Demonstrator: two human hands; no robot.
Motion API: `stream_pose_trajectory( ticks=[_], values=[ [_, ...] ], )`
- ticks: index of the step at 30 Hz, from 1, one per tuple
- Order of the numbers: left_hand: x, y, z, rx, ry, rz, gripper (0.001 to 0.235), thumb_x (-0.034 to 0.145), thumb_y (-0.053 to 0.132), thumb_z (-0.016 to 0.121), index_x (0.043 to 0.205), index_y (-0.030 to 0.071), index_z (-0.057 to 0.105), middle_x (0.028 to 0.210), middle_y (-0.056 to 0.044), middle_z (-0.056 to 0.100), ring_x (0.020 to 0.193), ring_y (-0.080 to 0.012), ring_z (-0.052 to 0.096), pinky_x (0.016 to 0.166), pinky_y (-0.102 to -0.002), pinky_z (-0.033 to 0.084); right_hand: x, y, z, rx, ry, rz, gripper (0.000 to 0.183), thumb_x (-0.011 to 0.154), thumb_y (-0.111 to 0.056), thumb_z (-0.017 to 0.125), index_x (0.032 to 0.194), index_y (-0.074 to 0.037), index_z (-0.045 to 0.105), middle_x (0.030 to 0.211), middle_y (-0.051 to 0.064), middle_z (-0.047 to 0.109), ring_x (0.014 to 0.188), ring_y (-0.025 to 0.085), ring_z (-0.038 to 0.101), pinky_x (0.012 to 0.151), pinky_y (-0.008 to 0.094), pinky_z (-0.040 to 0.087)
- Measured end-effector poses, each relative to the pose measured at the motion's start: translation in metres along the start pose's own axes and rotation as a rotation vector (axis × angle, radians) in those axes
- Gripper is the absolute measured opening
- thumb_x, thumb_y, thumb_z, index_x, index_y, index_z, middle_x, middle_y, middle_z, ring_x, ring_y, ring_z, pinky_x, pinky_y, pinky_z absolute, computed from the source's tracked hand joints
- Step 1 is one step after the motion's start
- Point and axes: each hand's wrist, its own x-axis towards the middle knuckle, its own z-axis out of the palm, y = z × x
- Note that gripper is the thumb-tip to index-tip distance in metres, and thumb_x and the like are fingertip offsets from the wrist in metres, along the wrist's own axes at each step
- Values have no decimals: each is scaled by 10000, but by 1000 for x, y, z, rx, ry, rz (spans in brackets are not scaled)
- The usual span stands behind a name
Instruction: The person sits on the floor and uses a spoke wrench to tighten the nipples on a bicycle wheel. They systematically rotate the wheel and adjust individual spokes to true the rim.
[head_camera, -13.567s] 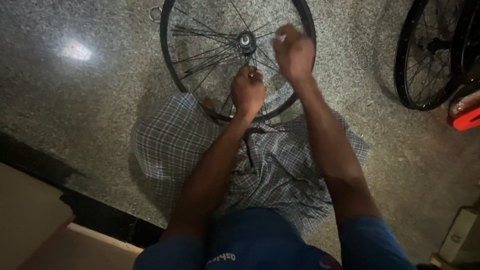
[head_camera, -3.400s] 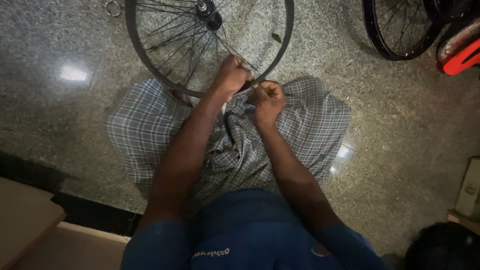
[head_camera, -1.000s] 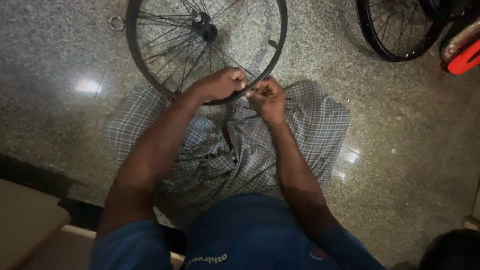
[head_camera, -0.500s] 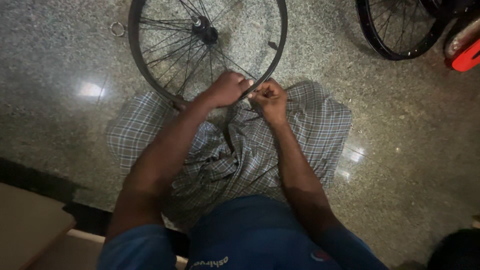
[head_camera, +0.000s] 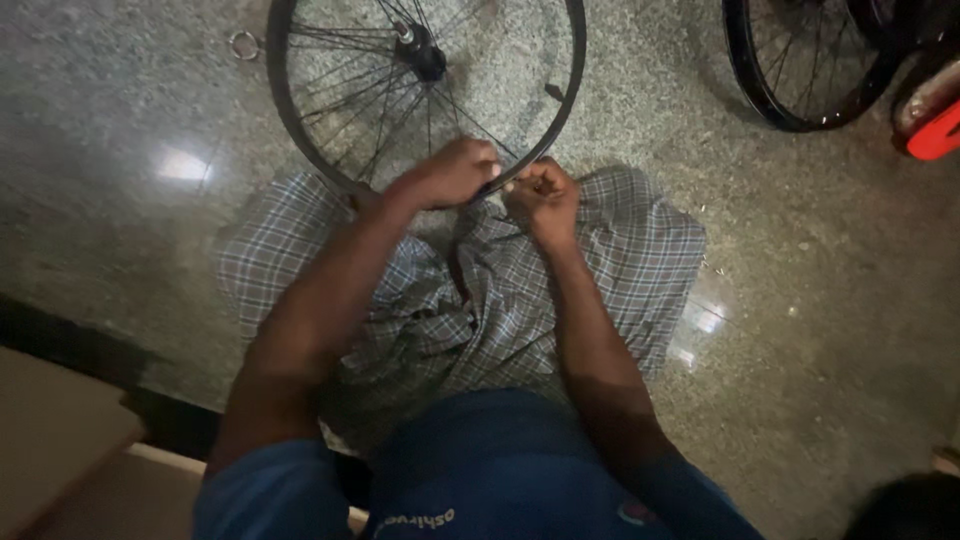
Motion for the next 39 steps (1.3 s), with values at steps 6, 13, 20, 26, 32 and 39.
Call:
stream_pose_trajectory(
  ticks=[6, 13, 20, 26, 32, 39],
  values=[
    [-2, 5, -4, -119, -25, -99, 297, 988, 284, 597, 968, 11, 714, 927, -200, 741, 884, -361, 700, 797, -463, 528, 1, 13, -5, 12, -27, -39, 195, 909, 137, 726, 979, -29, 651, 856, 24, 690, 722, 72, 616, 628, 232, 510],
    [5, -13, 16, 246, 146, -23, 411, 1085, 337, 627, 882, -5, 730, 885, -221, 698, 852, -348, 659, 831, -450, 509, 2, 8, -2, 12, -40, -33, 157, 922, 116, 693, 982, -28, 669, 826, 14, 684, 678, 65, 603, 601, 228, 500],
    [3, -31, -7, -273, -31, -6, 253, 989, 239, 607, 943, -3, 659, 939, -206, 666, 819, -280, 650, 803, -449, 508, 4, 18, -10, -58, -30, -84, 122, 950, 99, 713, 990, -10, 680, 852, -1, 655, 740, 66, 571, 671, 236, 468],
    [0, -16, 15, 259, 114, 40, 377, 1057, 296, 602, 893, -25, 710, 913, -249, 699, 881, -404, 668, 846, -514, 498, 1, 13, -8, 12, -41, 65, 108, 935, 39, 699, 896, -50, 650, 731, -14, 630, 607, 65, 540, 532, 234, 437],
    [-37, 24, -1, 309, 28, -300, 304, 905, 299, 665, 835, 6, 704, 852, -226, 702, 760, -401, 718, 722, -513, 555, 2, -50, -6, -652, -188, 36, 82, 936, -50, 664, 925, -67, 743, 811, 36, 731, 710, 112, 665, 622, 299, 542],
    [-41, 20, -4, 494, 484, -129, 189, 839, 207, 708, 876, 23, 722, 814, -225, 724, 777, -417, 706, 691, -533, 549, 97, -111, 57, -1163, -143, -772, 353, 877, -149, 774, 1205, -59, 680, 1035, 191, 739, 845, 368, 710, 718, 445, 569]
  ],
)
